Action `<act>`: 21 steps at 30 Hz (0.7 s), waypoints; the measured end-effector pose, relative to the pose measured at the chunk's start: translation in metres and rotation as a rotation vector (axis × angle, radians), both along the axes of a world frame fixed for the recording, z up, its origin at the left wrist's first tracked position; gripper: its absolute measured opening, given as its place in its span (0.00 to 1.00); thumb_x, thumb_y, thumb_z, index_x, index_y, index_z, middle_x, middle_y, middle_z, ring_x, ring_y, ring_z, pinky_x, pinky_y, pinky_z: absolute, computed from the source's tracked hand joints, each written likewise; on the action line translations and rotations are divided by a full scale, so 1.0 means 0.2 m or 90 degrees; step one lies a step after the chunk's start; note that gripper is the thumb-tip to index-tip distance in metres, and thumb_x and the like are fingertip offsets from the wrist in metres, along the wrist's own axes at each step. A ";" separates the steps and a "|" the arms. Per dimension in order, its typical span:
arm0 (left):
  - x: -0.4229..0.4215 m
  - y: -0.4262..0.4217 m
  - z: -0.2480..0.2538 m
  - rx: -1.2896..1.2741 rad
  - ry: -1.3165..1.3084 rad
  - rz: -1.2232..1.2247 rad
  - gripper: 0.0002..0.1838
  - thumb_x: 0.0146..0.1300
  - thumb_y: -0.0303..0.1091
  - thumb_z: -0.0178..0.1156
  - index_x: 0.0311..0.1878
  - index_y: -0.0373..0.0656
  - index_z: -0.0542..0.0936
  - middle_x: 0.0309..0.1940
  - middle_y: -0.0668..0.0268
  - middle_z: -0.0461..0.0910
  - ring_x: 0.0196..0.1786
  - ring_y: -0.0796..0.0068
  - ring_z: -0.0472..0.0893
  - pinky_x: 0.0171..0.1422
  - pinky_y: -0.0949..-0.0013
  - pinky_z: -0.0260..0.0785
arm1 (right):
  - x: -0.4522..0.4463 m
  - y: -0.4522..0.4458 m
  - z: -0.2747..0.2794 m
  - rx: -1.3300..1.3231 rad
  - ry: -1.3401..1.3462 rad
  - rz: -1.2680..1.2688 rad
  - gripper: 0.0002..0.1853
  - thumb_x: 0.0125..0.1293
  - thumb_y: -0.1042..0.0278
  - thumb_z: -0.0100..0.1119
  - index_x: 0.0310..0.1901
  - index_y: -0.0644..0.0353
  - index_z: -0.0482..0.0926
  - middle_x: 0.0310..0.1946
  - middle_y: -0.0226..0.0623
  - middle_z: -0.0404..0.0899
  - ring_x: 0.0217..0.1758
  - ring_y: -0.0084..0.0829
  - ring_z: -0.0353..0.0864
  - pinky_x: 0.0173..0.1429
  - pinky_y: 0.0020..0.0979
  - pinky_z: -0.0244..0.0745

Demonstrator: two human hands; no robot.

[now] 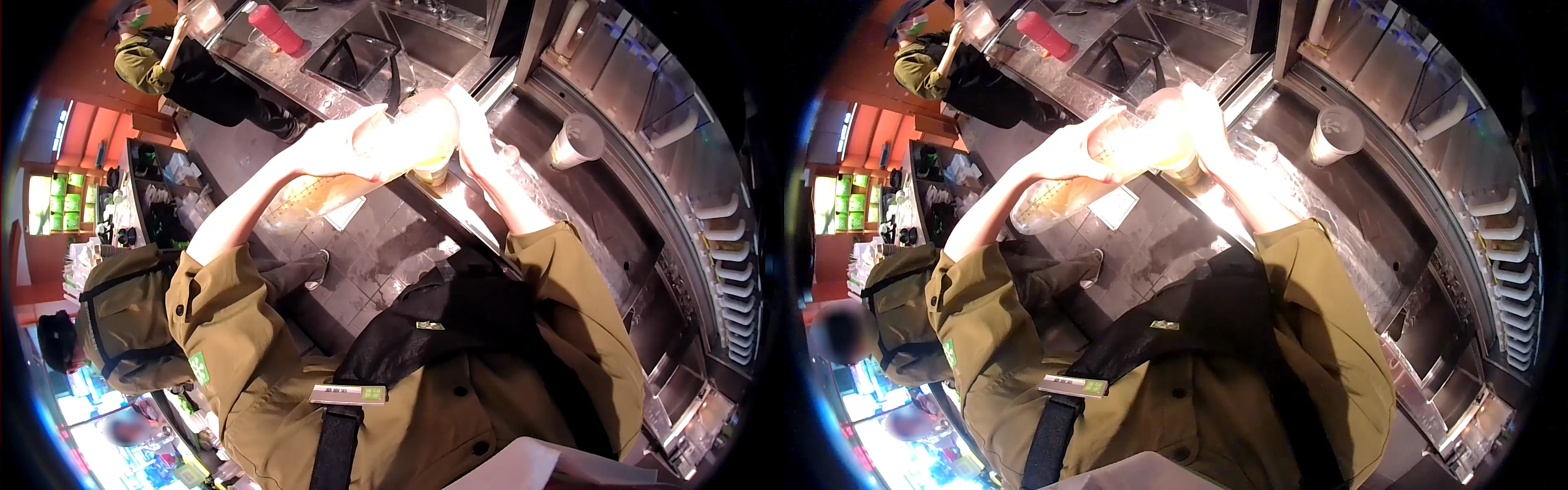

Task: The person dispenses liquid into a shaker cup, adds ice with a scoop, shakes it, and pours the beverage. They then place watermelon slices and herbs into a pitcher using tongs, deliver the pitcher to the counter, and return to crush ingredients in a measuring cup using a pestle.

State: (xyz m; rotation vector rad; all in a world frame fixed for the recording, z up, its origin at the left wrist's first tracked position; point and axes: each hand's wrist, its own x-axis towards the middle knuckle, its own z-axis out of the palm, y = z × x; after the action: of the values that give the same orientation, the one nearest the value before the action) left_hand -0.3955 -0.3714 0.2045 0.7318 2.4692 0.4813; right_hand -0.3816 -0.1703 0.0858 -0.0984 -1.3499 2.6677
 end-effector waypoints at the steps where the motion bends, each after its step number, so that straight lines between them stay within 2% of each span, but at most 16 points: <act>1: 0.00 0.01 0.01 -0.009 -0.004 0.001 0.58 0.30 0.54 0.67 0.68 0.48 0.50 0.56 0.45 0.67 0.58 0.49 0.68 0.63 0.60 0.58 | -0.01 0.00 -0.03 0.003 0.020 0.000 0.17 0.67 0.57 0.44 0.47 0.61 0.71 0.44 0.34 0.73 0.49 0.24 0.71 0.57 0.28 0.66; 5: 0.01 0.01 0.03 -0.016 0.004 -0.005 0.56 0.33 0.53 0.68 0.67 0.45 0.52 0.60 0.47 0.63 0.61 0.53 0.66 0.65 0.62 0.56 | -0.03 0.01 -0.09 0.020 0.066 0.004 0.17 0.67 0.57 0.44 0.48 0.61 0.70 0.44 0.34 0.73 0.49 0.24 0.71 0.57 0.28 0.65; 8: 0.01 0.00 0.03 -0.019 0.000 0.002 0.57 0.33 0.53 0.69 0.67 0.45 0.52 0.59 0.47 0.64 0.61 0.53 0.66 0.65 0.62 0.56 | -0.02 0.02 -0.02 -0.008 -0.001 0.041 0.15 0.67 0.63 0.45 0.50 0.63 0.70 0.44 0.34 0.73 0.48 0.23 0.71 0.53 0.24 0.67; 14: 0.02 0.01 0.06 -0.036 -0.006 0.015 0.57 0.33 0.54 0.69 0.67 0.44 0.52 0.59 0.47 0.63 0.62 0.54 0.65 0.65 0.61 0.56 | 0.02 0.01 0.08 0.011 -0.016 0.004 0.12 0.66 0.64 0.45 0.45 0.61 0.71 0.40 0.32 0.73 0.42 0.23 0.72 0.46 0.23 0.70; 17: 0.02 0.01 0.07 -0.030 0.008 0.004 0.57 0.34 0.55 0.68 0.67 0.45 0.52 0.60 0.47 0.62 0.62 0.53 0.64 0.65 0.60 0.55 | 0.04 0.02 0.11 -0.012 -0.015 0.028 0.13 0.66 0.64 0.45 0.48 0.63 0.70 0.42 0.34 0.73 0.44 0.24 0.73 0.47 0.24 0.71; 21: 0.01 0.02 0.10 -0.066 0.011 -0.005 0.57 0.34 0.56 0.68 0.67 0.45 0.52 0.60 0.47 0.62 0.62 0.52 0.64 0.65 0.60 0.55 | -0.04 0.03 0.00 -0.020 0.002 0.036 0.16 0.66 0.65 0.45 0.53 0.64 0.67 0.45 0.38 0.72 0.48 0.27 0.73 0.51 0.26 0.72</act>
State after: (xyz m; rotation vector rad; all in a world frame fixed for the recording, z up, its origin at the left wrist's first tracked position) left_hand -0.3938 -0.3672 0.2236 0.7052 2.4863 0.3425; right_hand -0.3887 -0.1635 0.0859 -0.0596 -1.3292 2.7345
